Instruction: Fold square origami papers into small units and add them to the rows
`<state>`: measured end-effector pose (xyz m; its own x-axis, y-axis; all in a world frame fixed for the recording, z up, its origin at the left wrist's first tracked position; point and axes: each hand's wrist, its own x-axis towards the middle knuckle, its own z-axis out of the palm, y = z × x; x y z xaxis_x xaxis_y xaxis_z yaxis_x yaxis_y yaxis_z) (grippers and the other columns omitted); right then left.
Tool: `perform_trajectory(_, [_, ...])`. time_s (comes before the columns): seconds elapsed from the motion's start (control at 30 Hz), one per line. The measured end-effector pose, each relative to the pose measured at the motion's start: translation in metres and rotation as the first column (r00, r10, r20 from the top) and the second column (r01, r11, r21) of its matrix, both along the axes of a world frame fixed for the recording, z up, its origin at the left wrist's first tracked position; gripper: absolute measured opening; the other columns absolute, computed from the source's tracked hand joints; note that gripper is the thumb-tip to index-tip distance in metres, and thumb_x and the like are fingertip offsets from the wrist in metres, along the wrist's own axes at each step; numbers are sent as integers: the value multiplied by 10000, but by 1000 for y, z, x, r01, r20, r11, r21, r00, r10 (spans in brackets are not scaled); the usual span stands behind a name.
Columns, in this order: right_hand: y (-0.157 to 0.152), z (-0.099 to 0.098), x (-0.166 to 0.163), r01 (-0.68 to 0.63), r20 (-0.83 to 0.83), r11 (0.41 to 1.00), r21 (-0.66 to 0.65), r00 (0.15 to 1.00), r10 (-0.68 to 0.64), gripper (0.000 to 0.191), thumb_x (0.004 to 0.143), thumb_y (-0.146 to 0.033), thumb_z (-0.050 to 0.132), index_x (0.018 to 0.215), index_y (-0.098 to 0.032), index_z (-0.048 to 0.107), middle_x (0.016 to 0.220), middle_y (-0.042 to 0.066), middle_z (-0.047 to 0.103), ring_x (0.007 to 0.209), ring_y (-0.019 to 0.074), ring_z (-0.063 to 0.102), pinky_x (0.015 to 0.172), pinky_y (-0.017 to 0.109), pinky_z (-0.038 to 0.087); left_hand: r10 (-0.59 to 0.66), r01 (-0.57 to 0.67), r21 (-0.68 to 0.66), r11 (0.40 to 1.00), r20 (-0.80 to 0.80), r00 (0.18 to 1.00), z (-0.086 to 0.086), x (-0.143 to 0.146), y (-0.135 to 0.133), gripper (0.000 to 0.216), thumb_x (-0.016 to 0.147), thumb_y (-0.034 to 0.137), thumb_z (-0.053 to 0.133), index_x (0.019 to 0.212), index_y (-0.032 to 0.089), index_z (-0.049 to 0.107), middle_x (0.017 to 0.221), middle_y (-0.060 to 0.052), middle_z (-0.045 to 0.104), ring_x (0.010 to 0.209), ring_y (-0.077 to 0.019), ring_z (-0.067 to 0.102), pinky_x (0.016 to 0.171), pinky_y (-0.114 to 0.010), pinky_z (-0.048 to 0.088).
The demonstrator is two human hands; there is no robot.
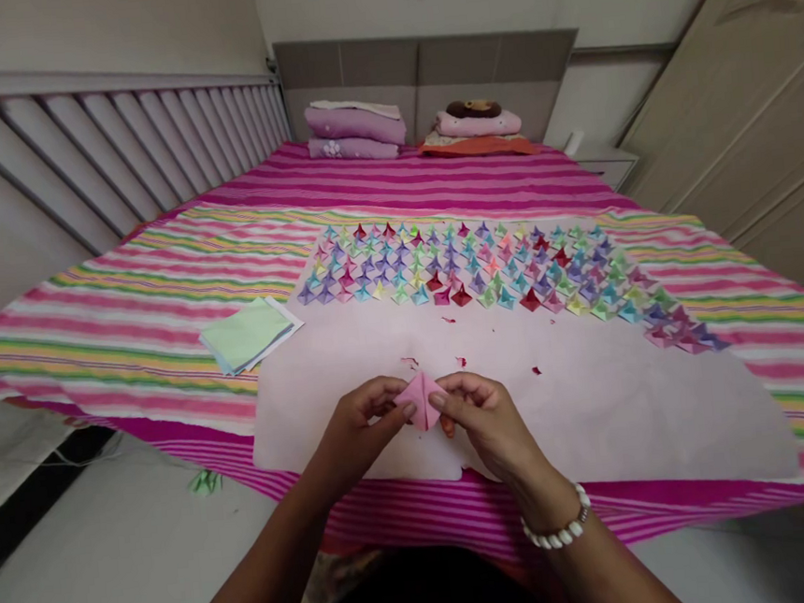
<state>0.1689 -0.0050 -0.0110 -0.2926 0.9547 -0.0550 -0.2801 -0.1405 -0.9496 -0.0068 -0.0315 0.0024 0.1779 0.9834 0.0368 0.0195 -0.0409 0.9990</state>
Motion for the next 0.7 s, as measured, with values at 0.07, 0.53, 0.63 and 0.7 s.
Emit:
perform_trajectory(0.07, [0, 0, -1, -11, -24, 999, -32, 1000, 10, 187, 669, -308, 805, 758, -166, 721, 525, -14, 645, 424, 74, 506, 452, 199, 402, -5, 8, -40, 999, 62, 998, 1, 1, 1, 143, 803, 282, 671, 886, 167, 655, 778, -16, 703, 750, -144, 648, 707, -259, 486])
perform_trajectory(0.53, [-2, 2, -6, 13, -116, 991, -130, 993, -28, 148, 607, -194, 778, 727, -170, 695, 453, -57, 571, 378, 69, 465, 404, 191, 349, 68, -50, -197, 979, 82, 994, 4, 8, -2, 212, 750, 305, 705, 903, 161, 735, 716, -24, 720, 651, -127, 618, 638, -249, 493])
perform_trajectory(0.63, [-3, 0, -8, 47, -124, 990, -135, 990, -64, 92, 623, -167, 748, 692, -173, 687, 452, -63, 555, 374, 53, 440, 396, 175, 324, 53, -36, -201, 979, 79, 995, 4, 8, -3, 233, 767, 309, 692, 951, 177, 745, 734, -24, 730, 685, -130, 624, 655, -244, 500])
perform_trajectory(0.7, [-4, -1, -9, 67, -124, 989, -134, 989, -84, 67, 627, -163, 735, 677, -173, 691, 470, -62, 555, 380, 48, 433, 395, 174, 322, 59, -41, -208, 977, 83, 995, 3, 9, -3, 244, 765, 307, 695, 969, 184, 746, 752, -26, 735, 691, -131, 628, 654, -245, 506])
